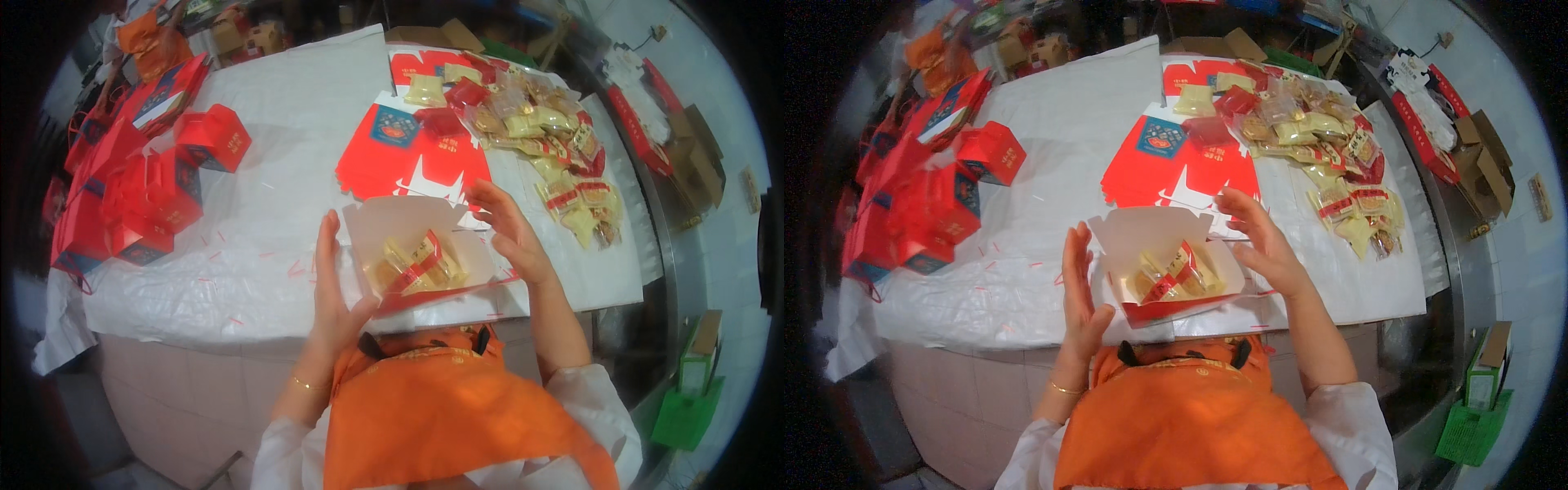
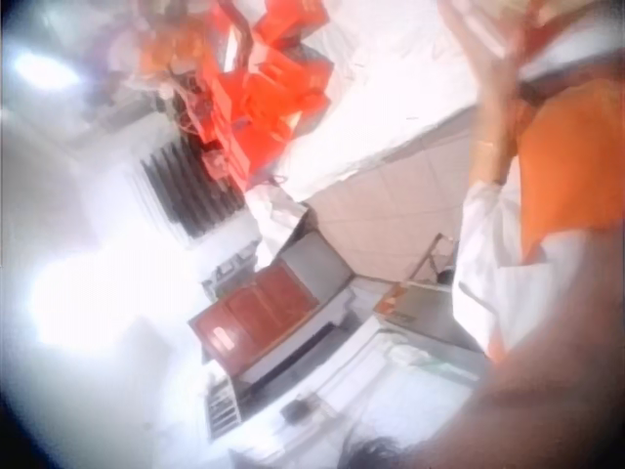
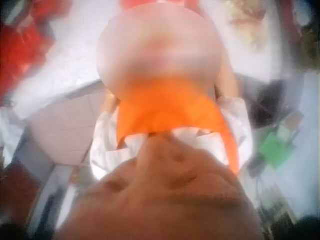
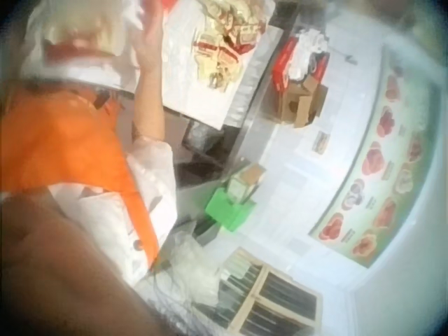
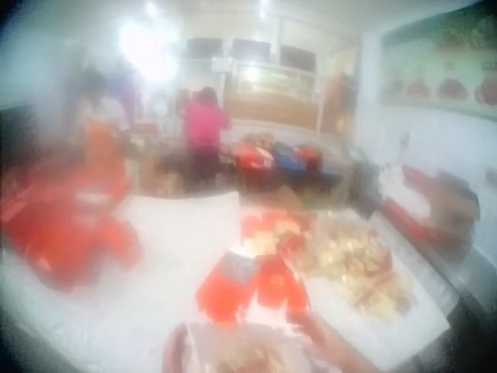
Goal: The person folds several red decorative gift boxes, places packaged snacks into each box, and tucks the flaps to close them on a production table.
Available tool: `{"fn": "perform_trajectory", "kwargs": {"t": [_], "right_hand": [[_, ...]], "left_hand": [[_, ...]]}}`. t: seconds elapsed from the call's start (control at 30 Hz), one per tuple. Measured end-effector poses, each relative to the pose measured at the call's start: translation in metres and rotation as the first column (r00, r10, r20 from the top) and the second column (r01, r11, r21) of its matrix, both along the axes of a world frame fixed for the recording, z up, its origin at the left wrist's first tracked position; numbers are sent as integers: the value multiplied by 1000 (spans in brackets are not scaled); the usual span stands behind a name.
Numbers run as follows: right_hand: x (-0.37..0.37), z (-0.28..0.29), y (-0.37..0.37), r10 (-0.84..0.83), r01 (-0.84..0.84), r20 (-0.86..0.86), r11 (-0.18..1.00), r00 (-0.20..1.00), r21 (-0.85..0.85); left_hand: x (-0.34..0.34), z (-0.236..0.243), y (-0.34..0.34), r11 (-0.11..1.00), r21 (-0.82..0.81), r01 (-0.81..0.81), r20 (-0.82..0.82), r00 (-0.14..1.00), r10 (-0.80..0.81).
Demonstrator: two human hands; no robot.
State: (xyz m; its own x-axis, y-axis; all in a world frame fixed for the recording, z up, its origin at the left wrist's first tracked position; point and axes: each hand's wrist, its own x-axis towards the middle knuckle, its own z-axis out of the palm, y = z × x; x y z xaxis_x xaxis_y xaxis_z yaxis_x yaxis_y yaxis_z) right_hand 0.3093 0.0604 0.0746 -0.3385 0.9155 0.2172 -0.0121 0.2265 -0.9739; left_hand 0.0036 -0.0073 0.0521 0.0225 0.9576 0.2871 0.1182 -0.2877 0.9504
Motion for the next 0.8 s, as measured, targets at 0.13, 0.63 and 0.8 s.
{"fn": "perform_trajectory", "kwargs": {"t": [0.13, 0.63, 0.8], "right_hand": [[-8, 15, -17, -28, 26, 1, 960, 1000, 279], [-46, 45, -17, -238, -284, 645, 750, 726, 597], [-42, 56, -8, -279, -271, 624, 720, 730, 639]], "left_hand": [[3, 2, 2, 995, 77, 67, -122, 991, -58], [0, 24, 31, 946, 211, 246, -357, 920, -160], [-3, 10, 29, 931, 301, 205, -393, 916, -74]]}}
